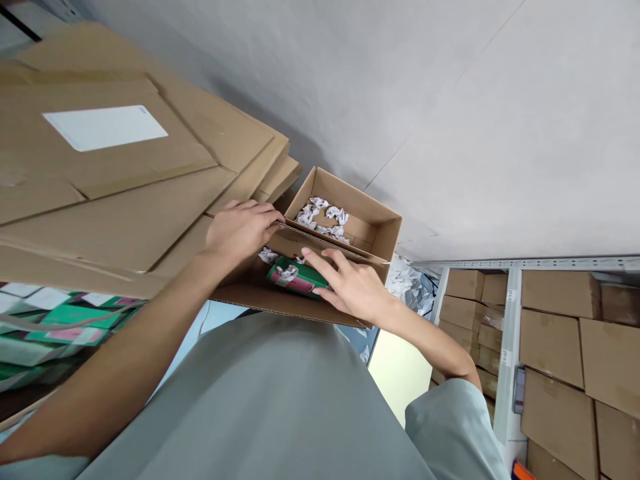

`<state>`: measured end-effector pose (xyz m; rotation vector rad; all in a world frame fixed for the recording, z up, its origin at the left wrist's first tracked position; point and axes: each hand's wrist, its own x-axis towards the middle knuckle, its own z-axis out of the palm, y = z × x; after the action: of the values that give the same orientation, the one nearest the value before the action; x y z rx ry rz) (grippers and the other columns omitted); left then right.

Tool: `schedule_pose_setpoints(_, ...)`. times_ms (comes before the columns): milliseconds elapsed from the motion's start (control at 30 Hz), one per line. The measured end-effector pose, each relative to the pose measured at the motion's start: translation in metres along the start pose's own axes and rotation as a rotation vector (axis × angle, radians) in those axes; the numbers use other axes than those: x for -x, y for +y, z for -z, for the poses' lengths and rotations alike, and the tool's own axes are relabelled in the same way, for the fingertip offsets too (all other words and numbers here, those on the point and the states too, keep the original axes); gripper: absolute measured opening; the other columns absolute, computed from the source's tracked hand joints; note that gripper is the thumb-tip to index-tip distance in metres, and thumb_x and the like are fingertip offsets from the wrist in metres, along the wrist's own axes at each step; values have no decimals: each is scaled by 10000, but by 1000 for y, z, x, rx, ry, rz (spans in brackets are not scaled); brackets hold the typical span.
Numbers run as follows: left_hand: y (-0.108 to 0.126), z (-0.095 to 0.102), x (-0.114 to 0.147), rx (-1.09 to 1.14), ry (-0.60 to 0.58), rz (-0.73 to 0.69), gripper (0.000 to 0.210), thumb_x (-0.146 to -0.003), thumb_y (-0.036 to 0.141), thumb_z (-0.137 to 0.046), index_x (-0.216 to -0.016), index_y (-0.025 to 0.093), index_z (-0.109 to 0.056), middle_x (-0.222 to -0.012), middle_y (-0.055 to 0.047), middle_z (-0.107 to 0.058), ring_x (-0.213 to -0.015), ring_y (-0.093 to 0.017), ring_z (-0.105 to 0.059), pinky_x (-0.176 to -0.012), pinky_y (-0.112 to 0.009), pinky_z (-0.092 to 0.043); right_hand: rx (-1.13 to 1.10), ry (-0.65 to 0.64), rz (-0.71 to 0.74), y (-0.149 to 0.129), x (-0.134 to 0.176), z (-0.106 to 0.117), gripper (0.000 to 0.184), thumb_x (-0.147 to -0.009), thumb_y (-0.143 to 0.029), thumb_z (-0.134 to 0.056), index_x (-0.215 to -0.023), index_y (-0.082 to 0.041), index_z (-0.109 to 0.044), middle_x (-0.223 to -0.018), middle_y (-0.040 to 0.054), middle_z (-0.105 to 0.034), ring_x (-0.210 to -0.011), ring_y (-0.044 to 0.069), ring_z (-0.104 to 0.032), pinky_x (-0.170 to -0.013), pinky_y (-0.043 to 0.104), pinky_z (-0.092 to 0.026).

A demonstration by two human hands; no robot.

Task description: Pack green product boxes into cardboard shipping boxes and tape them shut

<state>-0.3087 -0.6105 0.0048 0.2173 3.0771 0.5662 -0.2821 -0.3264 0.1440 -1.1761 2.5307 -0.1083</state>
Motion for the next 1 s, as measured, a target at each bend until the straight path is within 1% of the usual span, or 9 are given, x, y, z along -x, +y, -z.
schedule_pose_setpoints(133, -4, -1, -1, 30, 5, -4, 272, -1038, 279, -549, -1007, 242, -817, -1084, -127, -811, -1104, -327, -701, -980, -462, -454, -2, 34, -147, 28, -16, 13, 797, -1123, -475, -588, -1813, -362, -207, -1571, 137, -622, -1039, 289, -792, -775, 392, -692)
schedule_pose_setpoints(267, -6, 0, 0, 102, 11, 3, 284, -1037, 259, -535, -994, 250, -816, -1074, -130, -797, -1098, -335, -696, -967, -468, -457, 23, -21, -279, 74, -60, 4, 775, -1110, -462, -607, -1792, -316, -269, -1544, 148, -643, -1007, 295, -805, -883, 424, -666)
schedule_pose_setpoints(400, -7, 1, 0, 92, 7, 14, 333, -1045, 247, -488, -1013, 291, -816, -1050, -109, -786, -1091, -334, -693, -952, -481, -463, 38, -177, -312, 130, -125, -36, 766, -1081, -446, -675, -1742, -248, -340, -1580, 174, -634, -1216, 355, -768, -1017, 450, -618)
schedule_pose_setpoints(467, -7, 3, 0, 89, 1, 24, 353, -1057, 251, -466, -1004, 300, -811, -1035, -105, -777, -1079, -336, -692, -938, -490, -465, 1, -299, -363, 157, -158, -64, 819, -1043, -490, -740, -1719, -228, -360, -1554, 182, -667, -1307, 372, -730, -1051, 435, -596)
schedule_pose_setpoints(567, -6, 5, -2, 36, -24, 19, 391, -1081, 253, -420, -979, 284, -796, -1013, -111, -767, -1040, -351, -683, -915, -514, -469, -52, -464, -413, 186, -201, -109, 895, -1003, -554, -795, -1707, -212, -360, -1489, 177, -728, -1345, 361, -712, -1067, 394, -575)
schedule_pose_setpoints(700, -6, 5, -2, -43, -43, 6, 386, -1074, 195, -419, -960, 286, -777, -974, -102, -753, -1015, -361, -667, -921, -529, -483, -15, -638, -308, 199, -234, -162, 812, -969, -488, -854, -1644, -238, -476, -1554, 156, -703, -1405, 341, -684, -1101, 372, -562)
schedule_pose_setpoints(800, -6, 5, -1, -74, -55, -2, 375, -1041, 130, -446, -968, 292, -777, -967, -94, -751, -1012, -358, -664, -919, -524, -490, -8, -701, -301, 195, -242, -186, 784, -994, -439, -819, -1666, -230, -474, -1522, 173, -725, -1369, 352, -713, -1067, 394, -587)
schedule_pose_setpoints(900, -6, 5, -1, -80, -57, -5, 368, -1029, 111, -467, -1005, 291, -788, -1000, -88, -763, -1032, -351, -669, -928, -514, -490, -42, -729, -316, 189, -243, -193, 731, -1027, -345, -763, -1680, -208, -464, -1263, 134, -847, -1156, 309, -811, -986, 371, -611)
schedule_pose_setpoints(1000, -7, 4, -2, -72, -43, -11, 355, -1043, 130, -467, -1006, 264, -794, -995, -99, -772, -1024, -353, -675, -918, -510, -487, -98, -714, -331, 186, -237, -185, 546, -1019, -251, -753, -1544, -204, -613, -1042, 67, -876, -940, 250, -836, -917, 315, -608)
